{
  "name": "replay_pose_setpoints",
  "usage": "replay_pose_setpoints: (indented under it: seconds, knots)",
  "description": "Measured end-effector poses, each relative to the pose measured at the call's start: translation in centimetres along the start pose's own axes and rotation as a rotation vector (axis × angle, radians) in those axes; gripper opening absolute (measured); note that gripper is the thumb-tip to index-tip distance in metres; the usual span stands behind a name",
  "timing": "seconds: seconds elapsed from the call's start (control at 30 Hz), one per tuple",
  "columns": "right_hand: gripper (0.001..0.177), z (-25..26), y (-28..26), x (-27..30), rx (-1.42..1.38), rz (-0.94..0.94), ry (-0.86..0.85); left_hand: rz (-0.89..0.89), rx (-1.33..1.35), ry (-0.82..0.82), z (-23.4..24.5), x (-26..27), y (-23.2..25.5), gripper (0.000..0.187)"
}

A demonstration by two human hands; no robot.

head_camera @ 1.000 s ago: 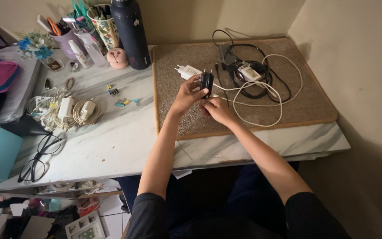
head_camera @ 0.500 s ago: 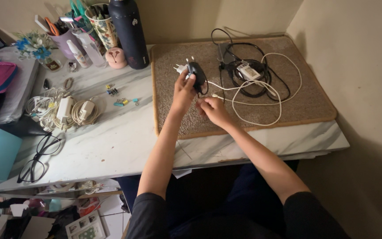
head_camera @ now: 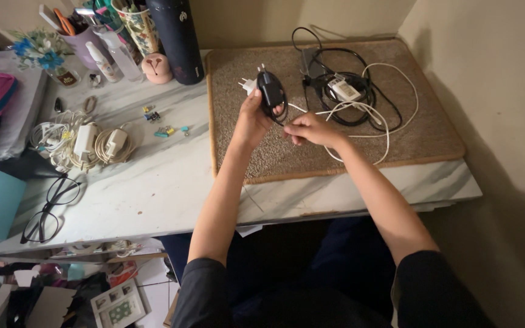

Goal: The person organizes several power adapters and cables on a table. They coil a black cable around its adapter, then coil a white cable around its adapter, and finally untangle and coil a pair of white earphones. The items are handled one at a time and placed back on the table.

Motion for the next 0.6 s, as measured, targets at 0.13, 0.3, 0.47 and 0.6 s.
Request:
replay_pose_setpoints:
  seconds: [0.13, 0.3, 0.47, 0.6]
  knots:
    - [0.039, 1.0, 0.6, 0.3, 0.055, -0.063, -0.044, 0.028, -0.050, -0.023, -0.4, 0.3, -0.2, 0.042]
    - [0.035, 2.6, -1.3, 0.8, 0.041, 0.014, -0.100, 0.055, 0.000, -0.066, 0.0, 0.0, -0.7, 0.040]
    - [0.034, 5.0, -2.0, 1.0, 0.337, -0.113, -0.103, 0.056, -0.065, -0.118, -0.4, 0.4, 0.0, 0.040]
    - [0.038, 8.2, -2.3, 1.0, 0.538, -0.178, -0.134, 0.115, -0.128, -0.194, -0.6, 0.7, 0.3, 0.042]
Point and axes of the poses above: each hand's wrist, its own x-axis away from the middle knuckle, its own z-axis out of the back of the hand, y = z × x, the point moved 8 cm from there along -x, towards the middle knuckle, and after that the axes turned 9 degrees about z, right-handed, at the moved point
